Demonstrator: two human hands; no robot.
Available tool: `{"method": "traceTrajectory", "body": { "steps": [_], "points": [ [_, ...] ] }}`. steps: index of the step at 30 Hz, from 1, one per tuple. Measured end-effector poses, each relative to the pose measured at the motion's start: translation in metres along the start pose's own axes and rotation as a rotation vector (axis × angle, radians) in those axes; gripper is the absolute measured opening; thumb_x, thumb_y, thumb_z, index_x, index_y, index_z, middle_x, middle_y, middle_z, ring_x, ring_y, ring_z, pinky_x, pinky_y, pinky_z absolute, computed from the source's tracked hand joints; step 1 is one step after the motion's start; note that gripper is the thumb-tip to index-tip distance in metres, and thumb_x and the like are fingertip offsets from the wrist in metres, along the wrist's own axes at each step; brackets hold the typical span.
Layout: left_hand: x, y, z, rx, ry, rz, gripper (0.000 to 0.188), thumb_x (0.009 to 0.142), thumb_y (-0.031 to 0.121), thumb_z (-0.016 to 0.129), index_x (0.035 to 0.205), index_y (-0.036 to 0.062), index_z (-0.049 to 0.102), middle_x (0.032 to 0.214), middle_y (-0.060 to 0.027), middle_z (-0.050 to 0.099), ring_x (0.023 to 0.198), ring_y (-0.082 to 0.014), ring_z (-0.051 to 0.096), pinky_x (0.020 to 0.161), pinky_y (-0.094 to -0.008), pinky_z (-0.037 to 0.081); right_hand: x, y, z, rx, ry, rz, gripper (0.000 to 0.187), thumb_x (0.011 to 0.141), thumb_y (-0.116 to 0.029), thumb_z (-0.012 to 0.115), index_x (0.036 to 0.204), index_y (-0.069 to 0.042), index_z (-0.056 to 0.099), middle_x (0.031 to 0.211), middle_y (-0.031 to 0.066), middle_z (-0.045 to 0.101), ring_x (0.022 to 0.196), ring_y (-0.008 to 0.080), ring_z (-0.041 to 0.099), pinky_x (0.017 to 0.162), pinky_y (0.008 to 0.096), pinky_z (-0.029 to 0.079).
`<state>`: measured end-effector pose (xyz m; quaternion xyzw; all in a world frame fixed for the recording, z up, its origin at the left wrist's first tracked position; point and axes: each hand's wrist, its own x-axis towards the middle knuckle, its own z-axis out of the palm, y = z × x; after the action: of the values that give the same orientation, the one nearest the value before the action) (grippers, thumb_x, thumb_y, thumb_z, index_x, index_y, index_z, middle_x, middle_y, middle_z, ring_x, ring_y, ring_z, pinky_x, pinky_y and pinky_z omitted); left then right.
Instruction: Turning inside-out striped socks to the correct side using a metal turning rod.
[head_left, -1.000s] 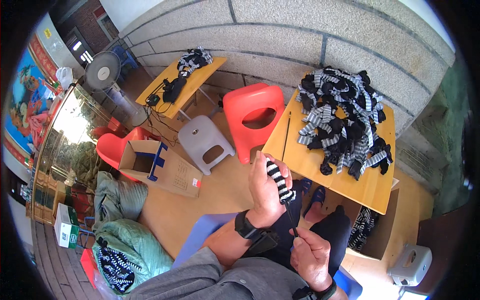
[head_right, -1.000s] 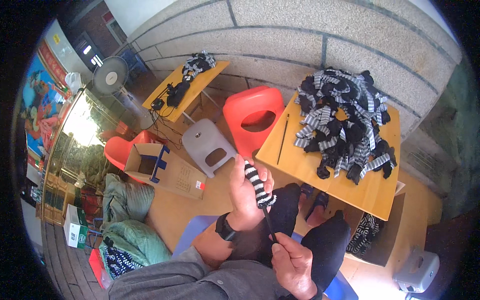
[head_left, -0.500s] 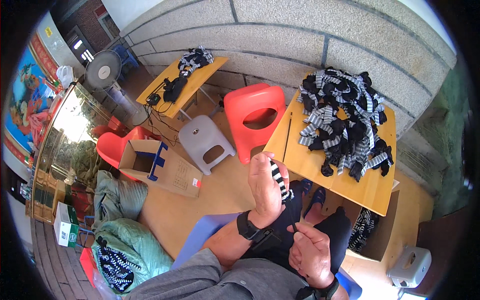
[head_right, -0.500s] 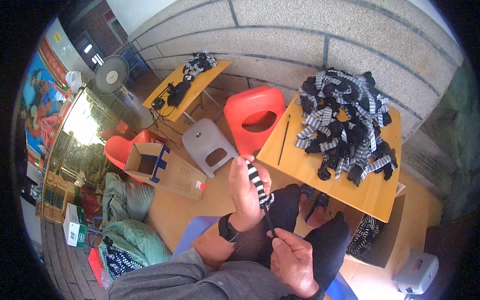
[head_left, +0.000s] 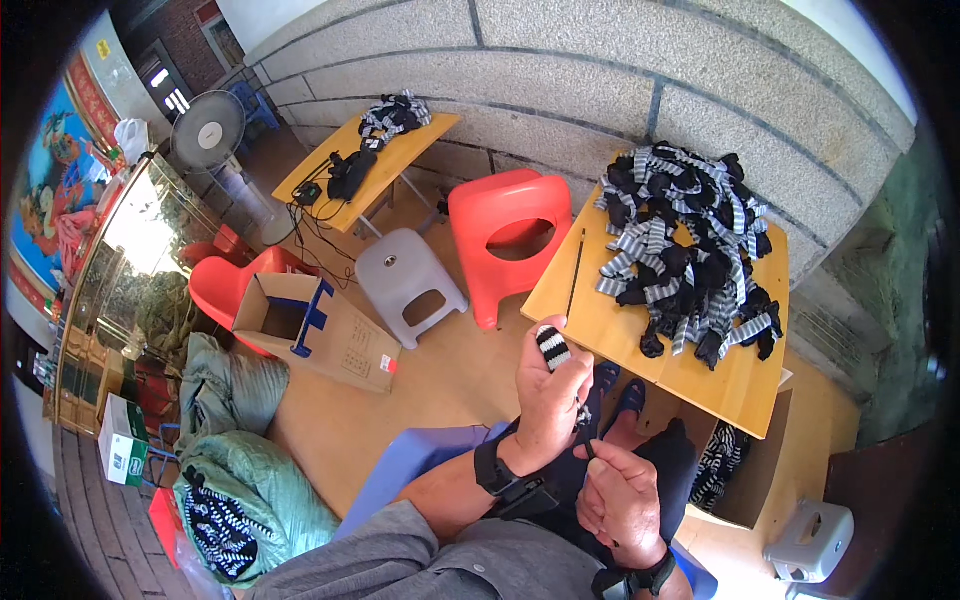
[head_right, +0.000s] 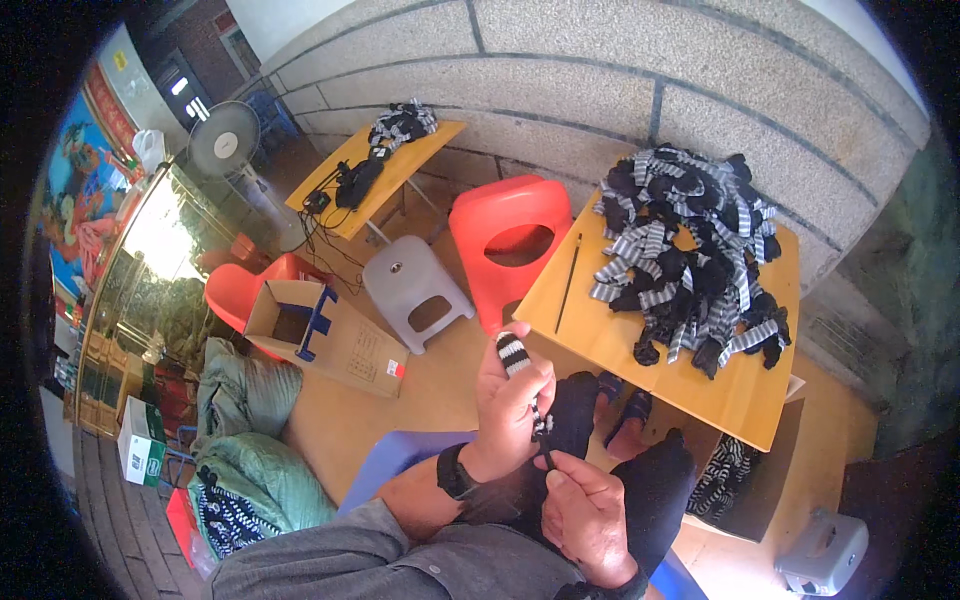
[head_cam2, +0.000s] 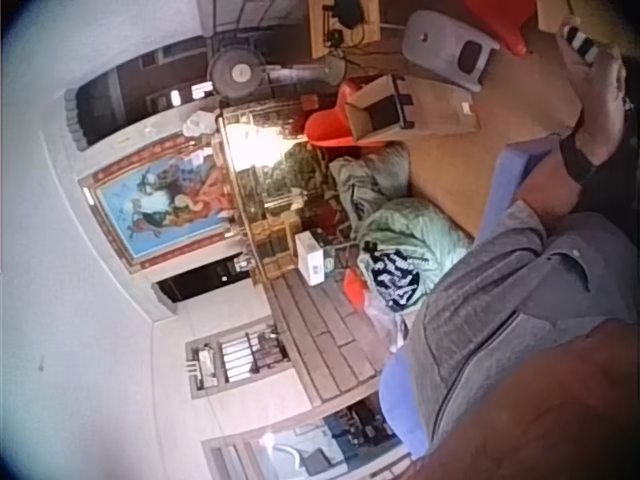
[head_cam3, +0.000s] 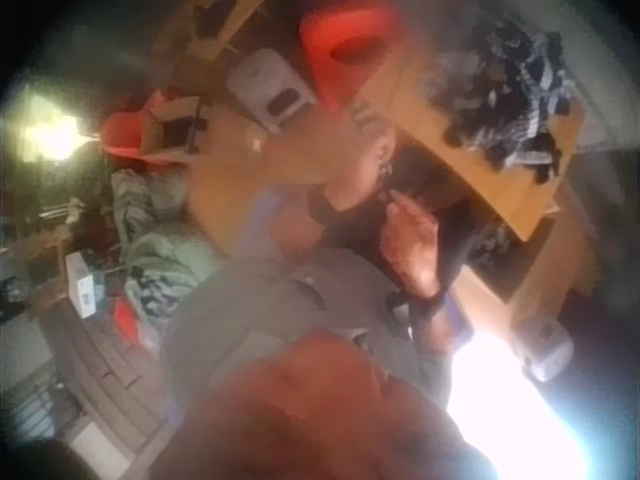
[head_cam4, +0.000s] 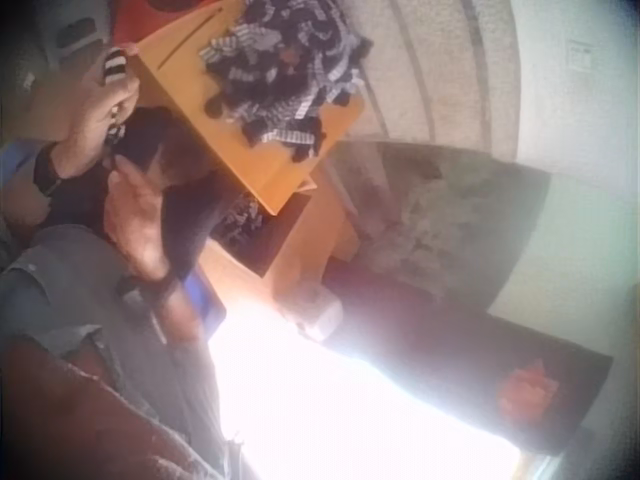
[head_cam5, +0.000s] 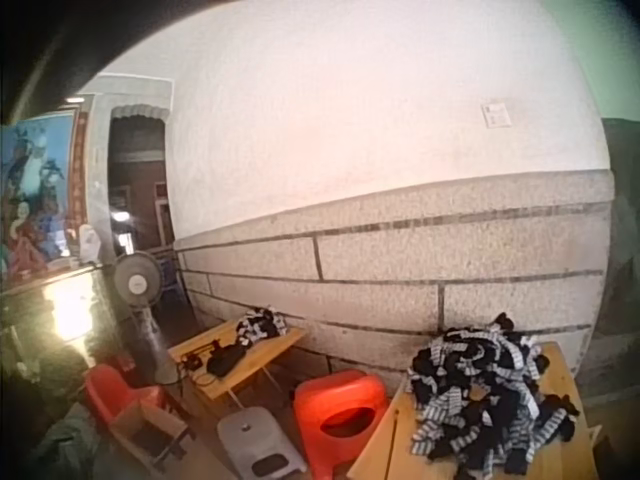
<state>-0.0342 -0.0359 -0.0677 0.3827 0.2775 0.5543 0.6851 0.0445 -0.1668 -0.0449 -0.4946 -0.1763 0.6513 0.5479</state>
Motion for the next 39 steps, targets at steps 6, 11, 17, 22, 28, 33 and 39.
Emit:
{"method": "traceTrajectory", "body": {
  "steps": [6, 11, 17, 22, 28, 33, 39],
  "points": [
    [-0.007, -0.007, 0.003, -0.042, 0.014, -0.04, 0.048, 0.088, 0.008, 0.058, 0.131, 0.0039, 0.039, 0.068, 0.001, 0.047, 0.052, -0.0061, 0.041, 0.046, -0.0217, 0.033, 0.006, 0.009, -0.002, 0.029, 0.0, -0.043, 0.023, 0.099, -0.008, 0.041, 0.108, 0.002, 0.06, 0.048, -0.0004, 0.038, 0.032, 0.0076, 0.03, 0.031, 0.0231, 0.028],
    [-0.015, -0.005, 0.0, -0.042, -0.03, -0.078, 0.046, 0.089, 0.009, 0.056, 0.132, 0.0044, 0.039, 0.067, 0.0011, 0.044, 0.053, -0.0067, 0.041, 0.048, -0.0227, 0.033, 0.008, 0.028, -0.003, -0.061, 0.035, -0.3, 0.016, 0.095, -0.004, 0.054, 0.107, 0.003, 0.063, 0.06, -0.0044, 0.05, 0.047, 0.0028, 0.042, 0.042, 0.0203, 0.033],
    [-0.026, 0.01, -0.015, -0.076, -0.165, -0.104, 0.044, 0.095, 0.021, 0.052, 0.132, 0.0012, 0.039, 0.072, -0.0021, 0.052, 0.061, -0.007, 0.045, 0.057, -0.0225, 0.039, -0.005, 0.031, -0.009, -0.249, 0.017, -0.334, 0.012, 0.096, -0.008, 0.054, 0.097, 0.002, 0.062, 0.059, -0.0026, 0.049, 0.046, 0.0042, 0.041, 0.041, 0.0213, 0.033],
    [-0.022, 0.027, -0.015, -0.348, -0.335, -0.197, 0.048, 0.102, 0.041, 0.037, 0.129, 0.0024, 0.047, 0.092, -0.0115, 0.065, 0.08, -0.0176, 0.061, 0.073, -0.0298, 0.048, -0.02, 0.024, -0.015, -0.041, -0.099, -0.247, 0.02, 0.099, -0.011, 0.046, 0.09, 0.002, 0.057, 0.049, -0.0005, 0.039, 0.035, 0.0068, 0.031, 0.034, 0.0237, 0.026],
    [-0.03, 0.033, -0.003, -0.4, -0.182, -0.224, 0.033, 0.1, 0.035, 0.046, 0.102, 0.004, 0.056, 0.077, -0.0111, 0.064, 0.065, -0.0226, 0.061, 0.065, -0.0325, 0.05, -0.031, 0.028, -0.007, 0.068, -0.159, -0.237, 0.022, 0.099, -0.009, 0.041, 0.089, 0.003, 0.056, 0.047, -0.0003, 0.036, 0.034, 0.0071, 0.028, 0.032, 0.0239, 0.024],
    [-0.028, 0.04, -0.003, -0.357, -0.296, -0.194, 0.024, 0.096, 0.028, 0.049, 0.085, 0.0069, 0.051, 0.067, -0.0104, 0.059, 0.064, -0.0255, 0.062, 0.064, -0.0352, 0.051, -0.04, 0.026, -0.001, 0.074, -0.166, -0.214, 0.022, 0.099, -0.009, 0.041, 0.089, 0.004, 0.056, 0.047, -0.0003, 0.036, 0.034, 0.007, 0.028, 0.032, 0.0236, 0.024],
    [-0.035, 0.041, 0.001, -0.279, -0.301, -0.216, 0.024, 0.096, 0.026, 0.048, 0.08, 0.0072, 0.048, 0.063, -0.0089, 0.056, 0.064, -0.0271, 0.064, 0.065, -0.0375, 0.052, -0.035, 0.038, -0.002, -0.392, -0.019, -0.541, 0.011, 0.094, -0.006, 0.054, 0.092, 0.004, 0.058, 0.052, 0.0065, 0.044, 0.04, 0.0164, 0.042, 0.04, 0.0302, 0.034]
  ]
}}
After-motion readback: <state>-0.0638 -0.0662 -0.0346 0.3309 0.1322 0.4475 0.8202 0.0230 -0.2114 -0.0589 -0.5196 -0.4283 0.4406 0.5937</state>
